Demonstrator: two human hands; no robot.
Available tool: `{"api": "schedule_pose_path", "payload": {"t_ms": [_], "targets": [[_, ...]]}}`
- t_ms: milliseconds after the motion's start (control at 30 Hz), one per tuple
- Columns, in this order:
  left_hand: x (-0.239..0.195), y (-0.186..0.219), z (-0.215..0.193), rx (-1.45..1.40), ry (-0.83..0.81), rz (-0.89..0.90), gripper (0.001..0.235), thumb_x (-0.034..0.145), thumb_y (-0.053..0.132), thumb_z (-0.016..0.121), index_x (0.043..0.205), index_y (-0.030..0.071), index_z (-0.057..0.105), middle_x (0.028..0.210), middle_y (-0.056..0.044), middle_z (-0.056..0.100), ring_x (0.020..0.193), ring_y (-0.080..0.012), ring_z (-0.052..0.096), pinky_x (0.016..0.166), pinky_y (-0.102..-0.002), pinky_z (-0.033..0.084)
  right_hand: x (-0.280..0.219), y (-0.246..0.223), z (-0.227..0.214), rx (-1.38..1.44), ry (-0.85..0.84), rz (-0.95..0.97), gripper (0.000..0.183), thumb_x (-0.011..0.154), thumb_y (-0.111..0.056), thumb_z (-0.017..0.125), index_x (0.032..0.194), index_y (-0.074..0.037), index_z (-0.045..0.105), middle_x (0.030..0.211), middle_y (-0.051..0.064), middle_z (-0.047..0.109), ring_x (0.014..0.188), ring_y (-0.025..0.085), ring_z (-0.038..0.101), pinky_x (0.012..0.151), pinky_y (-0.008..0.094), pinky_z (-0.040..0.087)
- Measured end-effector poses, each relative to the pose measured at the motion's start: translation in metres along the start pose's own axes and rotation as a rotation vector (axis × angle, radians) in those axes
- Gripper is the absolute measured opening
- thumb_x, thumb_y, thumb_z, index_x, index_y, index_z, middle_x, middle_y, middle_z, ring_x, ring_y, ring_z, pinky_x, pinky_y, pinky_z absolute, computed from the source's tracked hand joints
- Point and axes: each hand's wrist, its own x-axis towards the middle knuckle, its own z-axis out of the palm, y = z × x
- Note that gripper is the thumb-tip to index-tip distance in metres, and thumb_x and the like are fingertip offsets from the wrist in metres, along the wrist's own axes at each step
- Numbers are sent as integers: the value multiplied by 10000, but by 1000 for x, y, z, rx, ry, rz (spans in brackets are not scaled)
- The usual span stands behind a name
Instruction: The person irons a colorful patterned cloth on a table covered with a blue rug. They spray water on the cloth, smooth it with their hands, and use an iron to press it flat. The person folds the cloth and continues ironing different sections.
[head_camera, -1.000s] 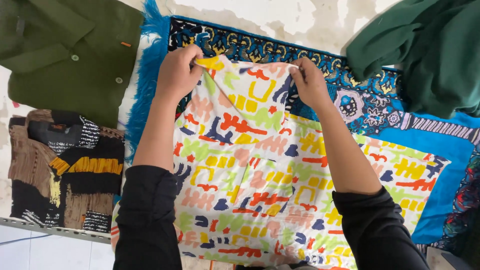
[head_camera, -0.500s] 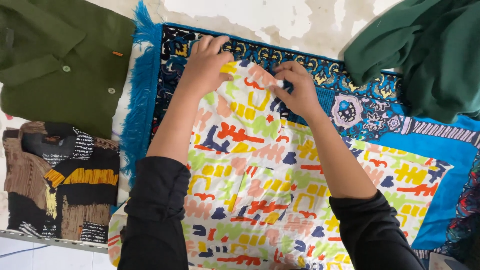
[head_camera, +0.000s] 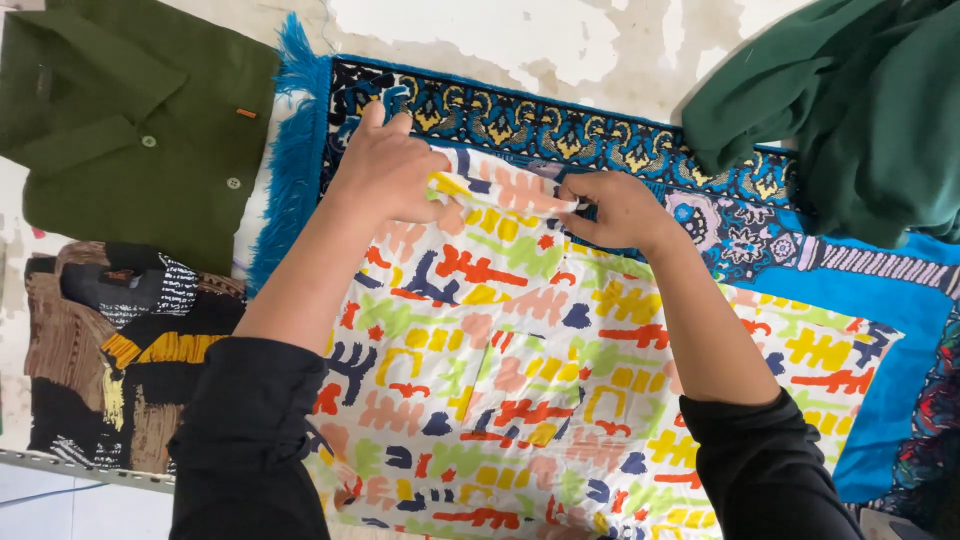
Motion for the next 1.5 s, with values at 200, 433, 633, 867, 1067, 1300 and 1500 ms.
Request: {"api": "schedule_pose_path", "payload": {"t_ms": [200, 433, 633, 867, 1067, 1300, 1500], "targets": [[0, 2, -11, -223, 108, 125, 344, 820, 316, 717, 1127, 161, 709, 1051, -78, 706, 1007, -310, 576, 861, -433, 374, -3, 7, -6, -392, 31, -12, 122, 973, -162, 686, 1090, -129, 688, 884, 74, 686, 625, 321, 656, 568, 432, 521], [2, -12, -1, -488, -59, 58, 435, 915, 129, 601, 1332, 212, 696, 1195, -117, 732, 976, -378, 691, 873, -452, 497, -8, 17, -19, -260, -66, 48, 135, 976, -204, 700, 1010, -90, 763, 910, 104, 739, 791, 360, 697, 631, 454, 548], [-8, 4, -34, -62, 110, 131, 349, 935, 171, 599, 1278, 217, 650, 1199, -134, 683, 782, -337, 723, 760, -437, 540, -10, -3, -23, -385, -37, -26, 185, 916, -196, 759, 1076, -116, 805, 1011, 101, 698, 731, 362, 675, 626, 481, 549], [3, 11, -18, 205, 401, 105, 209, 754, -82, 715, 884, 77, 671, 1318, -218, 498, 364, -199, 456, 340, -337, 435, -10, 28, -12, -560, 86, -151, 157, 1010, -229, 720, 1027, -93, 796, 1077, 55, 678, 954, 275, 669, 596, 413, 538], [12, 3, -9, 461, 524, -221, 149, 798, 182, 869, 859, 180, 733, 1383, -100, 448, 1006, -311, 620, 497, -233, 567, -8, 35, -7, -575, 139, -152, 141, 997, -197, 738, 898, -98, 759, 1179, 51, 685, 958, 289, 678, 602, 426, 542], [56, -19, 17, 540, 564, -206, 251, 810, 242, 827, 1021, 186, 705, 1179, -76, 559, 984, -314, 632, 797, -413, 535, 1, 65, 7, -506, 224, 24, 255, 1057, -261, 676, 1016, -9, 672, 1084, 155, 493, 763, 343, 560, 528, 438, 458], [72, 3, 35, 172, 807, -188, 425, 901, 14, 734, 1294, 77, 584, 1148, -130, 601, 930, -278, 602, 780, -376, 516, 0, 63, 27, -362, 303, 331, 328, 983, -274, 702, 1156, -37, 555, 1136, 154, 499, 921, 347, 595, 618, 469, 491]]}}
